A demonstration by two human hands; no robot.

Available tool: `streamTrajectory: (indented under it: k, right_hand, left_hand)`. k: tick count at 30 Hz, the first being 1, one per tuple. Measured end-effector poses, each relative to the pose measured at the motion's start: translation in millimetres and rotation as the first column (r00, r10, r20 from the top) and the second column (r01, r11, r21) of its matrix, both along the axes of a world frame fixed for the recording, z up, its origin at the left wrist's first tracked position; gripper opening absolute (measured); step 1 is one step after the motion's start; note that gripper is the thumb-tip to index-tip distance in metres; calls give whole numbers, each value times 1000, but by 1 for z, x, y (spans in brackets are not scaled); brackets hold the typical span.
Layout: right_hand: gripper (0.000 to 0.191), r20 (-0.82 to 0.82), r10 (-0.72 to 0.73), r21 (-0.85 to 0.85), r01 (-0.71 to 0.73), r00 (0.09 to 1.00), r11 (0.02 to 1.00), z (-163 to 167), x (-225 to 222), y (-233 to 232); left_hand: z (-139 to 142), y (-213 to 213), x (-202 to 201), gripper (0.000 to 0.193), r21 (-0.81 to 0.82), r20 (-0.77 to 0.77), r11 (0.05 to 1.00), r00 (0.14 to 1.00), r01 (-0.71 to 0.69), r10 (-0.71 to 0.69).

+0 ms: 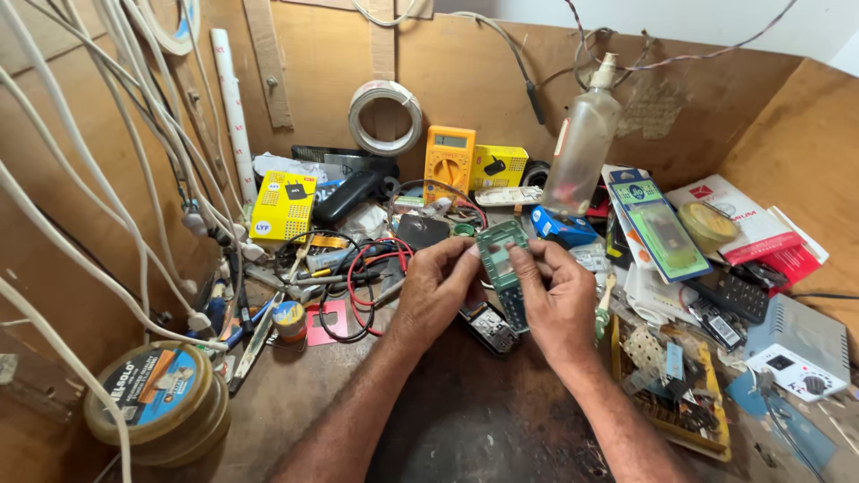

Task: The person disassembles a mobile phone, removes the battery, and uses a soldering iron on the internal components. They then reassemble the phone and test it by pressing buttons.

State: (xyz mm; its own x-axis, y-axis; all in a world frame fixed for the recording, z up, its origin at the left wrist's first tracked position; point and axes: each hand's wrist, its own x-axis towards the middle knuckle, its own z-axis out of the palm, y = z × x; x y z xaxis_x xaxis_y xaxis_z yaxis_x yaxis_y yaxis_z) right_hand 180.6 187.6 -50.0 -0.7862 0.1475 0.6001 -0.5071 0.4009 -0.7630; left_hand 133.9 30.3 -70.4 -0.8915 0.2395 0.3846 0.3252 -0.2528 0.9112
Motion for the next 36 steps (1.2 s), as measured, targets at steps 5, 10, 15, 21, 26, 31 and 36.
streamTrajectory:
  k: [5, 10, 15, 21, 26, 31, 36]
  right_hand:
    - [27, 74, 35, 2, -35, 997, 999, -8, -4, 10]
    - [28, 70, -43, 92, 37, 997, 995, -19, -7, 14]
    - [34, 195, -192, 99, 175, 962, 980, -20, -10, 15]
    - [24, 290, 8, -102, 23, 957, 995, -16, -2, 9]
    - [18, 305, 273, -216, -213, 913, 953, -3, 0, 18]
    - [24, 369, 301, -229, -228, 880, 946, -3, 3, 34]
    - [30, 297, 123, -47, -114, 947, 992, -13, -1, 27]
  left_hand:
    - [-6, 5, -3, 23, 45, -6, 997, 998, 57, -56]
    - [-5, 7, 2, 26, -5, -61, 999, 997, 36, -36]
    - [-5, 12, 11, 31, -57, -25, 997, 998, 52, -53]
    - [-13, 14, 9, 32, 82, 41, 992, 994, 100, -104]
    - [-19, 14, 3, 29, 128, 77, 989, 993, 80, -90]
    - [-23, 16, 0, 28, 152, 88, 986, 992, 72, -86]
    - [-24, 17, -3, 29, 58, 43, 993, 993, 105, -107]
